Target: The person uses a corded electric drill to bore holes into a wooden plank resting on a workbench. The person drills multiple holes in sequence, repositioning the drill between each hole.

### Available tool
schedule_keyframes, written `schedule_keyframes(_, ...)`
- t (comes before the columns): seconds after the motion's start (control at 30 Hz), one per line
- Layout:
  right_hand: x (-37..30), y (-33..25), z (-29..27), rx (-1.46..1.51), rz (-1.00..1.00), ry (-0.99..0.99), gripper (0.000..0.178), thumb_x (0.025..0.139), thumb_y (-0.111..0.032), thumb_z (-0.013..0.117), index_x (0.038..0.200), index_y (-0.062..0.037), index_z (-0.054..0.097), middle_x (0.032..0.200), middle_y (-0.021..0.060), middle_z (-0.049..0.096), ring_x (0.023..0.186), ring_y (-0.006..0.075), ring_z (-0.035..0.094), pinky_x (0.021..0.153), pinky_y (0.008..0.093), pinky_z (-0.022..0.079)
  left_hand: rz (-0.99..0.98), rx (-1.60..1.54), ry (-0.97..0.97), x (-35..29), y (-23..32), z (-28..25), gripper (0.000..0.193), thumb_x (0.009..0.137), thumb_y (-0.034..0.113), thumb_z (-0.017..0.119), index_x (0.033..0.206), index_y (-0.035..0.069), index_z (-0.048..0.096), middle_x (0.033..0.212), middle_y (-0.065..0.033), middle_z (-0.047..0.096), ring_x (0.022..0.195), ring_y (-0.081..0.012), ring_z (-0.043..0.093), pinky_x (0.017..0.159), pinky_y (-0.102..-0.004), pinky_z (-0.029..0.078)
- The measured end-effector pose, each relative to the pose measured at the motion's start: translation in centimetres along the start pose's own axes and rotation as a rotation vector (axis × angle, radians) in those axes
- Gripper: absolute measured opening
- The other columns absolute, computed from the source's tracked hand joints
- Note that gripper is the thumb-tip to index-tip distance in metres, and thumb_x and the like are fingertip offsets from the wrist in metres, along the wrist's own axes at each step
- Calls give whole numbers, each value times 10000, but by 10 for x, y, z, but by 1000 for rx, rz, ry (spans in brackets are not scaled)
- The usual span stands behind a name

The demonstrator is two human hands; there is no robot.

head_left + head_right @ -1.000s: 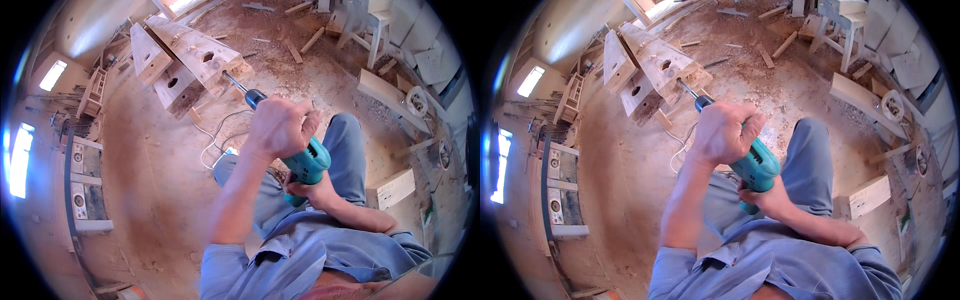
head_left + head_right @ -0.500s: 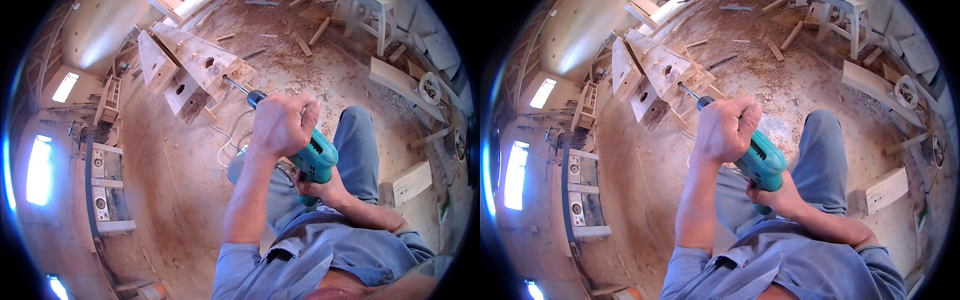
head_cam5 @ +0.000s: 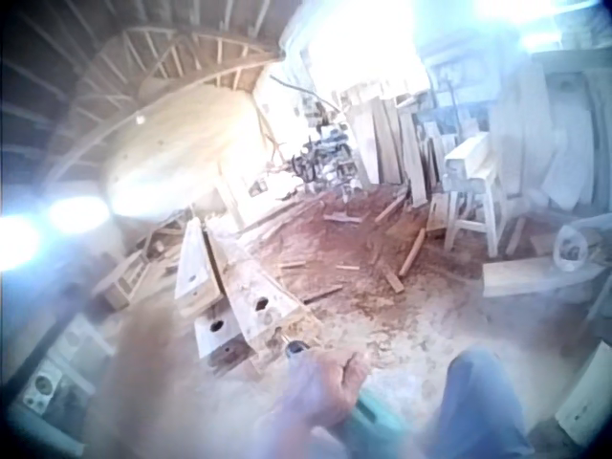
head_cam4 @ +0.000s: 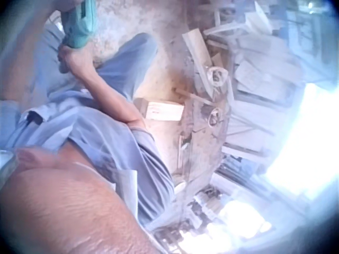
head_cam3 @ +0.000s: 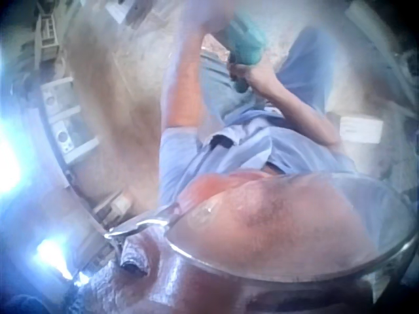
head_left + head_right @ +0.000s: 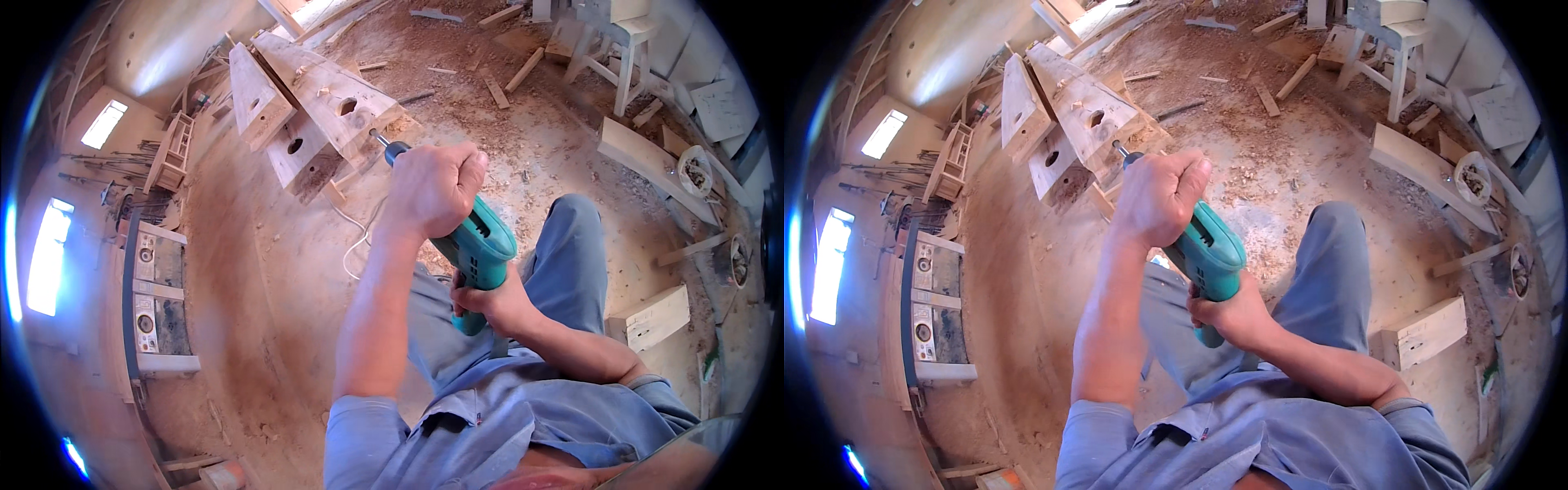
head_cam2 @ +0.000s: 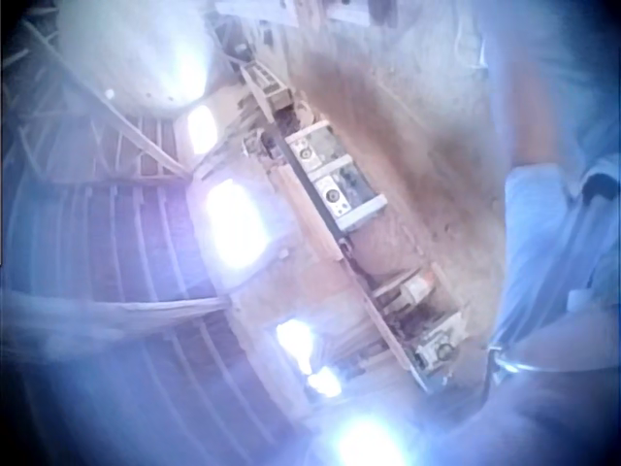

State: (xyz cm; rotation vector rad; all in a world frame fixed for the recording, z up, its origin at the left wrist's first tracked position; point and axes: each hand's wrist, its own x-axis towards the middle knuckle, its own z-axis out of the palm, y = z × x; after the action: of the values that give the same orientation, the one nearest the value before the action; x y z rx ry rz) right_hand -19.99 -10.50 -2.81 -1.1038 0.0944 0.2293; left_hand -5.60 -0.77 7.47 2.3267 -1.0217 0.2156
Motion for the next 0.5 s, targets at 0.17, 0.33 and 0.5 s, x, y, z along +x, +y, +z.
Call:
schedule_keyframes(0.17, -28, 14, -12, -9, -48, 21, 149, 817, 1, 733, 935, -15, 644, 804, 44, 662, 706, 145, 662, 663, 325, 558, 83, -3, -10, -17, 18, 16, 371, 1025, 337, 566, 787, 58, 623, 658, -200, 613, 691, -454, 642, 628, -516, 474)
schedule_keyframes(0.33, 6, 21, 2, -81, -39, 46, 114, 816, -27, 726, 907, -28, 656, 790, 30, 675, 692, 141, 665, 669, 333, 551, 42, 13, -13, -6, -8, 0, 371, 1019, 327, 570, 762, 62, 608, 643, -202, 588, 679, -454, 630, 619, -511, 463)
schedule_keyframes(0.5, -16, 23, -1, -37, -41, 50, 117, 830, -13, 712, 926, -19, 646, 810, 39, 666, 710, 152, 667, 690, 335, 551, 150, -16, 6, -17, -1, 12, 377, 1007, 332, 583, 754, 54, 605, 647, -201, 586, 677, -454, 623, 613, -505, 457)
